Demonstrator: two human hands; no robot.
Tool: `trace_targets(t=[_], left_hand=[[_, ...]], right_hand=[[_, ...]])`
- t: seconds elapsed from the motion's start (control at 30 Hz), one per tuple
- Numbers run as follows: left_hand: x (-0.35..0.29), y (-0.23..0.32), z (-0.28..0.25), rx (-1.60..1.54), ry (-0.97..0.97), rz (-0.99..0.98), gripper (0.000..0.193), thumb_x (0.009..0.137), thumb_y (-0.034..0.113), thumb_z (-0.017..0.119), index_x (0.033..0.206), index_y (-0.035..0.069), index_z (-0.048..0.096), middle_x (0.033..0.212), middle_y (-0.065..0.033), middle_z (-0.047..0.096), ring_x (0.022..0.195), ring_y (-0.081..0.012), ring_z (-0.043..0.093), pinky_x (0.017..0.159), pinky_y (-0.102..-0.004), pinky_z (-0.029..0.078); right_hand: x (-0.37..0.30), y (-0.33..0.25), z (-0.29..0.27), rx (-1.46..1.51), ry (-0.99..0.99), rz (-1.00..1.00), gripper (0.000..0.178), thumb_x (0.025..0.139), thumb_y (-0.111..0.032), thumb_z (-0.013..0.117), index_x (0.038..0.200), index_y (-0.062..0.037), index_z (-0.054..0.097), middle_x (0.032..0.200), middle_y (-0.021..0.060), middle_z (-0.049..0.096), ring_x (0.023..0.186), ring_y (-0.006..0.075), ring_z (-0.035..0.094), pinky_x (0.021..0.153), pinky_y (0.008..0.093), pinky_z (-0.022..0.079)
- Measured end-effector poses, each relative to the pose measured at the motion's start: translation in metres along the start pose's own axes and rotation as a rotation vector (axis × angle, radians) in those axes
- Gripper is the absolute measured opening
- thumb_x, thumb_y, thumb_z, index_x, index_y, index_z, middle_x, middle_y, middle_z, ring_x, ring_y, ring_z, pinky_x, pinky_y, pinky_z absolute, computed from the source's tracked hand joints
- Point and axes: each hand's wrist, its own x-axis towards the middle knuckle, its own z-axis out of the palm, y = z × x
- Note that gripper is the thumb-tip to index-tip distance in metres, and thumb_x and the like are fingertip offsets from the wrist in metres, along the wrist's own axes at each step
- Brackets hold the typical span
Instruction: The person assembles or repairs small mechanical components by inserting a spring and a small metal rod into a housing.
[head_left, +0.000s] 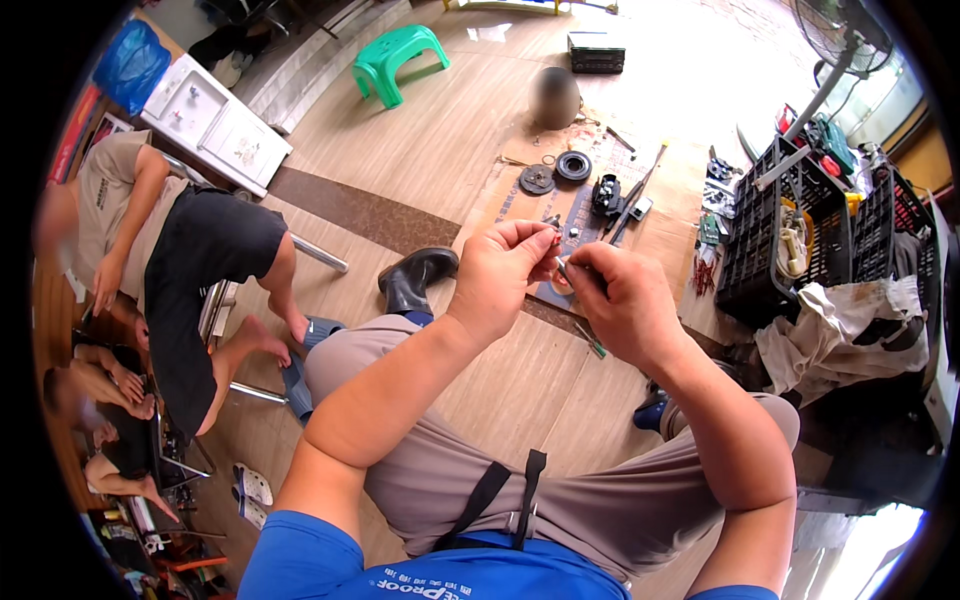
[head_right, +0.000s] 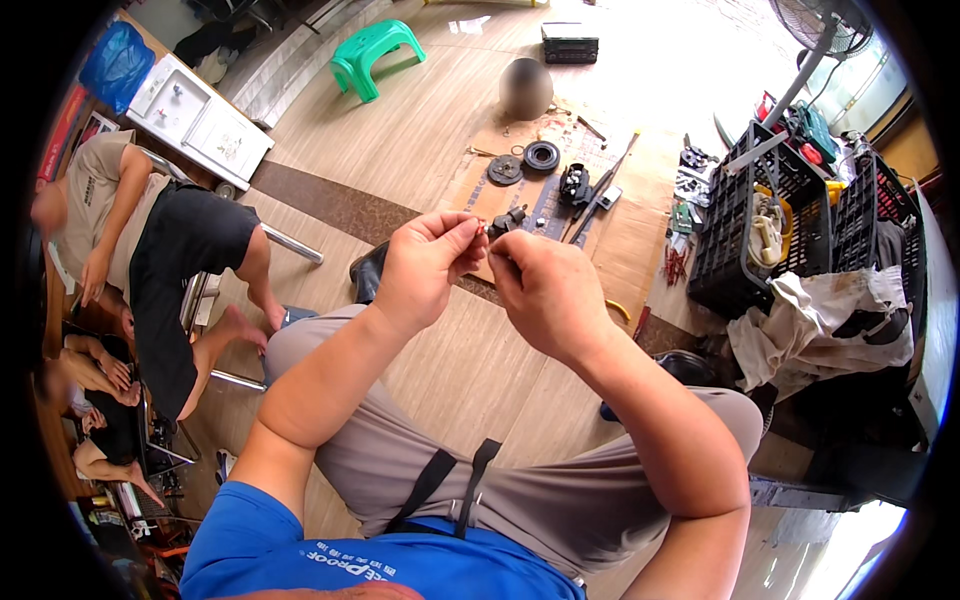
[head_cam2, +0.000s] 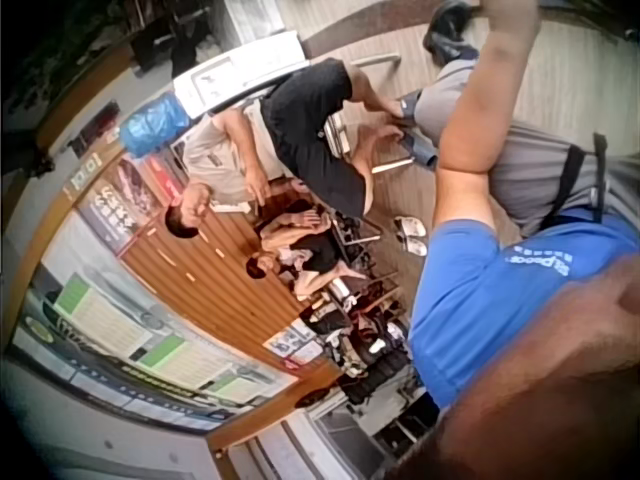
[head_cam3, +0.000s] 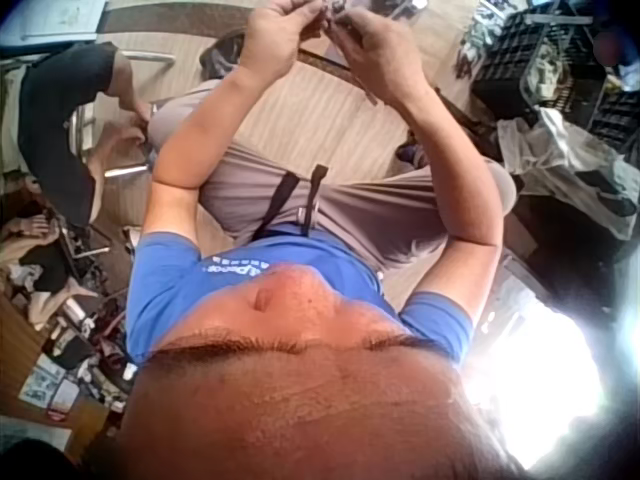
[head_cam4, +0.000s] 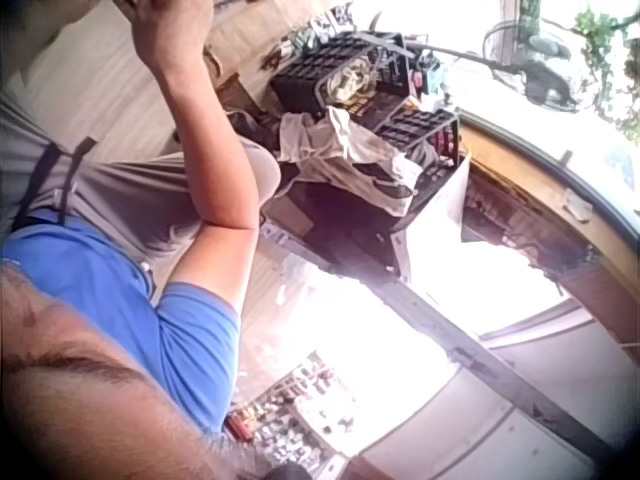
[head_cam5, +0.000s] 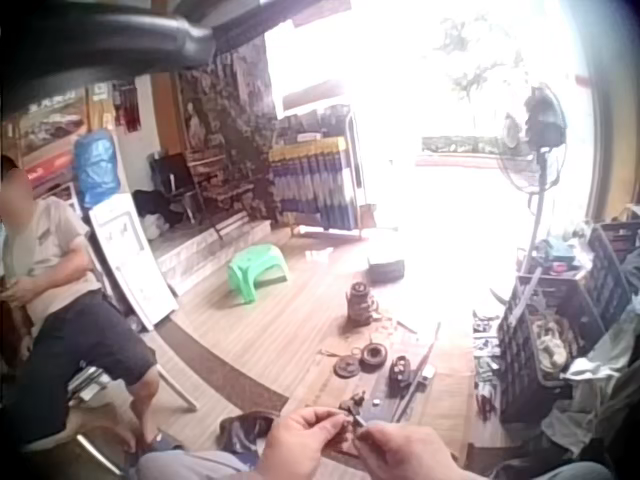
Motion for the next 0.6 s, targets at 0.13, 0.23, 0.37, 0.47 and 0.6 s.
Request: trace_targets(t=[0.13,0.23,0.37,0.47,0.6], left_hand=[[0.000,-0.001,-0.002,-0.088,-0.013,-0.013,0.013,0.095,0.011,0.060,0.099,-0.001,0.064,0.084,-0.0049,0.068,0.071,-0.0102,0.062,0.067,-0.0223,0.052],[-0.002,0.001,0.003,0.143,0.042,0.092,0.013,0.094,0.009,0.061,0.100,-0.002,0.065,0.085,-0.0055,0.068,0.072,-0.0096,0.061,0.067,-0.0229,0.052],[-0.003,-0.003,0.008,0.249,0.062,0.174,0.012,0.093,0.007,0.062,0.099,-0.003,0.066,0.085,-0.0052,0.068,0.073,-0.0086,0.061,0.068,-0.0227,0.051],[-0.008,-0.006,0.011,0.544,0.082,0.287,0.011,0.093,0.004,0.062,0.099,-0.004,0.067,0.085,-0.0041,0.069,0.077,-0.0076,0.061,0.070,-0.0218,0.051],[-0.010,-0.016,0.008,0.638,-0.078,0.389,0.011,0.092,0.002,0.061,0.099,-0.003,0.068,0.087,-0.0030,0.069,0.079,-0.0073,0.062,0.071,-0.0214,0.051]], right_hand=[[0.000,0.001,0.001,-0.007,-0.015,0.019,0.011,0.087,-0.014,0.062,0.086,-0.0028,0.064,0.078,0.0186,0.064,0.076,0.0372,0.064,0.067,0.0441,0.050],[-0.001,-0.003,0.002,-0.013,-0.042,0.044,0.011,0.087,-0.014,0.062,0.087,-0.0035,0.064,0.078,0.0185,0.064,0.075,0.0372,0.064,0.067,0.0440,0.051],[-0.001,-0.004,0.004,0.019,-0.014,-0.007,0.011,0.086,-0.015,0.062,0.088,-0.0040,0.065,0.077,0.0183,0.065,0.075,0.0371,0.064,0.066,0.0438,0.051],[0.002,-0.008,-0.002,0.056,0.016,-0.009,0.011,0.086,-0.015,0.063,0.087,-0.0038,0.064,0.077,0.0181,0.064,0.074,0.0371,0.064,0.065,0.0435,0.050],[0.013,-0.003,-0.017,-0.048,0.052,0.006,0.010,0.086,-0.013,0.063,0.086,-0.0031,0.063,0.075,0.0187,0.064,0.074,0.0375,0.064,0.065,0.0432,0.050]])
